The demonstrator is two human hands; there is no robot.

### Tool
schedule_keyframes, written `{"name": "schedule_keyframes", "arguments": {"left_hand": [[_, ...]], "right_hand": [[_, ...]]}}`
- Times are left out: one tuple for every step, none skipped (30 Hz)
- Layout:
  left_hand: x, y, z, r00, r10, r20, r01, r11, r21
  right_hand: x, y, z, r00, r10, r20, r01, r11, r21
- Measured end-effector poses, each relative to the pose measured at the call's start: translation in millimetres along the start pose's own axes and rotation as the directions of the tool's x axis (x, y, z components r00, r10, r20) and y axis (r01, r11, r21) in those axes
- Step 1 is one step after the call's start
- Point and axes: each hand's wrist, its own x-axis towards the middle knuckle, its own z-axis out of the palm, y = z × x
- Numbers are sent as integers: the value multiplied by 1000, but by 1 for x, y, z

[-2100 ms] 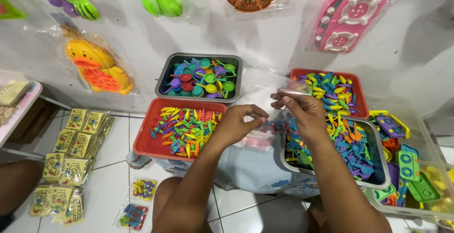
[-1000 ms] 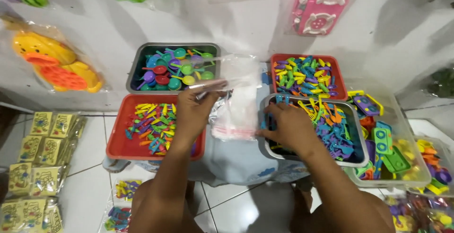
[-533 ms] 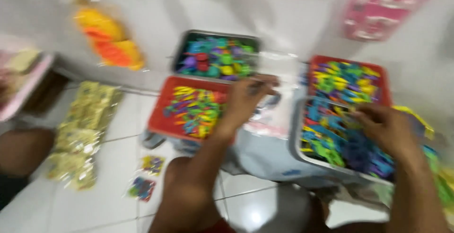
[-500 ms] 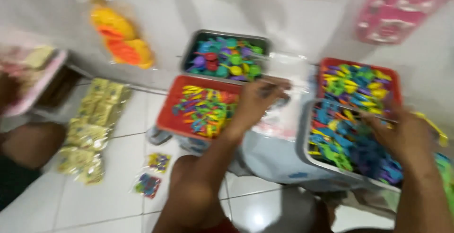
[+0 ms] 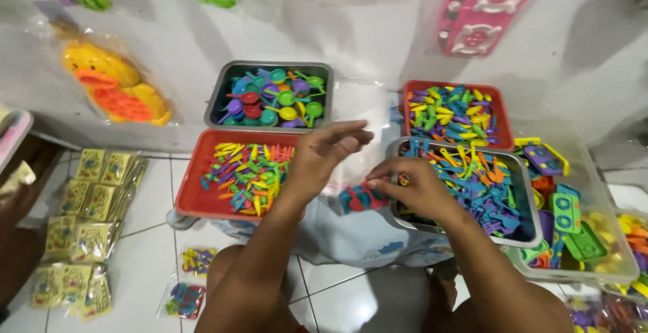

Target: The person sits on the floor and sorts colorful plastic toy cutlery from several bins into small clear plastic bags. They pick up individual items like forks, spoons, and knives from red and silver bins and place them into bags, occasionally adjusting the bags.

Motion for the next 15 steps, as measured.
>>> {"name": "schedule_keyframes", "arguments": {"left_hand": [[-1, 6, 0, 999, 18, -42, -17, 1000, 23], [-2, 13, 0, 996, 37, -83, -33, 998, 47], [-2, 14, -2, 997, 35, -74, -32, 998, 46], [-3, 14, -3, 993, 51, -110, -43, 997, 71], [-2, 14, -4, 987, 68, -145, -55, 994, 92], [-3, 12, -8, 989, 66, -134, -55, 995, 88], [-3, 8, -10, 986, 70, -154, -50, 990, 130], [-1, 2, -11, 982, 75, -172, -45, 984, 172], [-4, 0, -12, 989, 54, -137, -33, 988, 153], [-4, -3, -14, 968, 97, -233, -45, 975, 219], [-5, -10, -13, 941, 130, -314, -40, 960, 279], [-11, -6, -12, 958, 92, -272, -21, 967, 254], [-9, -3, -11, 946, 117, -301, -31, 961, 276], [-5, 0, -12, 933, 141, -330, -39, 954, 298], [-8, -6, -21, 950, 116, -291, -33, 961, 275]], "right_hand": [[1, -3, 1, 1000, 13, 22, -13, 1000, 1], [2, -7, 3, 999, 25, 43, -25, 1000, 2], [2, -6, 5, 999, 27, 34, -27, 1000, 1], [1, -5, 6, 999, 29, 32, -28, 999, -20], [0, -4, 6, 999, 33, 28, -31, 998, -45], [1, -1, 8, 999, 36, 18, -35, 998, -49], [-1, 3, 9, 1000, 19, -2, -19, 999, -46], [-3, 9, 7, 1000, 3, -22, -3, 999, -45], [-3, 4, 6, 998, 28, -57, -31, 998, -55], [-1, 0, 2, 999, -4, -45, 0, 995, -96], [-5, -2, -2, 999, -20, -42, 14, 990, -138], [-10, -9, -12, 996, 20, -87, -33, 988, -148], [-10, -14, -27, 999, -35, -36, 26, 973, -228], [-10, -19, -43, 997, -80, 23, 83, 949, -305], [-16, -24, -65, 999, -51, -19, 42, 946, -321]]}}
